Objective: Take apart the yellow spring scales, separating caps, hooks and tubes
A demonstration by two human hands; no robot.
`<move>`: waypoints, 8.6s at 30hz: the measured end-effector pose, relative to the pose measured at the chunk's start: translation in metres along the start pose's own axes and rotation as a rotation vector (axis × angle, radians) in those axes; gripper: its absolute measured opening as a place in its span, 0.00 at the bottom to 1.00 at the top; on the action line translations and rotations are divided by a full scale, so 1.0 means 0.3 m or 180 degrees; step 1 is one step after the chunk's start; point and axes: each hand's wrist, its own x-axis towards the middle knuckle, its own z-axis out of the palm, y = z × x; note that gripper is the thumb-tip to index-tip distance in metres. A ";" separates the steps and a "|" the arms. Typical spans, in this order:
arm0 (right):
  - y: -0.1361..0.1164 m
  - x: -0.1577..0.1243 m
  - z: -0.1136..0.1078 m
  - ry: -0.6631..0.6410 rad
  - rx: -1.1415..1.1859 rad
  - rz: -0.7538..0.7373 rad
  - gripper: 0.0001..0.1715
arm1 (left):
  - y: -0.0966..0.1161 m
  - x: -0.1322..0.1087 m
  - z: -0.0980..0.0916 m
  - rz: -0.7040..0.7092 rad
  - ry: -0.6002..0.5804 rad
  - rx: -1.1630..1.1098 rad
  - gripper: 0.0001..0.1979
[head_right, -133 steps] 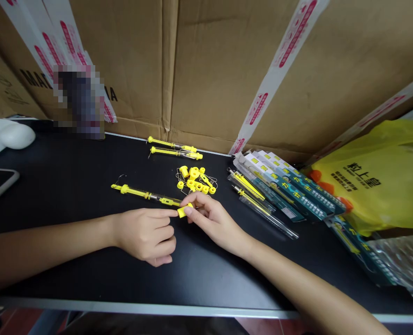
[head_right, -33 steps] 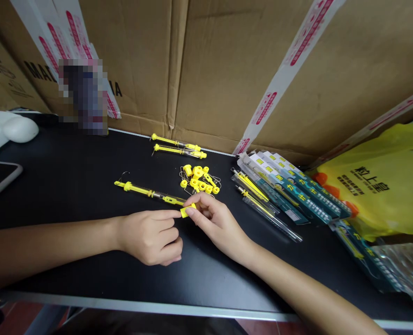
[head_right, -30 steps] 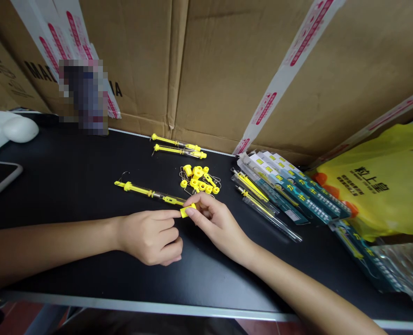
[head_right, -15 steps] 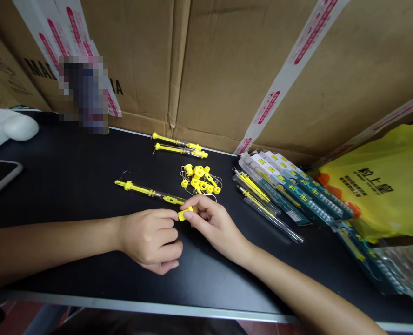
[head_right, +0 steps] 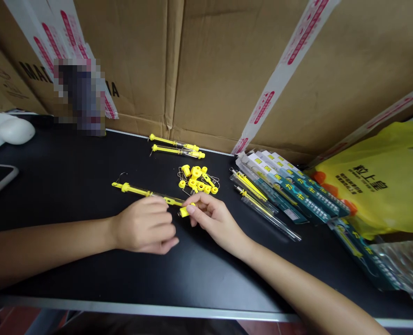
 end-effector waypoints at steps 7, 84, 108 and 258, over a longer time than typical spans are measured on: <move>0.023 0.001 -0.003 -0.0059 0.0430 0.0008 0.14 | -0.033 0.007 0.002 -0.1701 -0.0422 -0.0639 0.12; -0.011 0.010 -0.262 -0.0285 -0.3580 0.0070 0.10 | -0.039 0.001 0.005 -0.1605 -0.0557 -0.0826 0.08; -0.030 -0.024 -0.113 0.0155 -0.3420 -0.1104 0.12 | -0.040 0.010 0.007 -0.1519 -0.0676 -0.0788 0.08; -0.012 0.066 -0.254 0.1701 0.1608 -0.0593 0.16 | -0.112 -0.010 0.016 -0.2119 -0.0672 -0.0584 0.08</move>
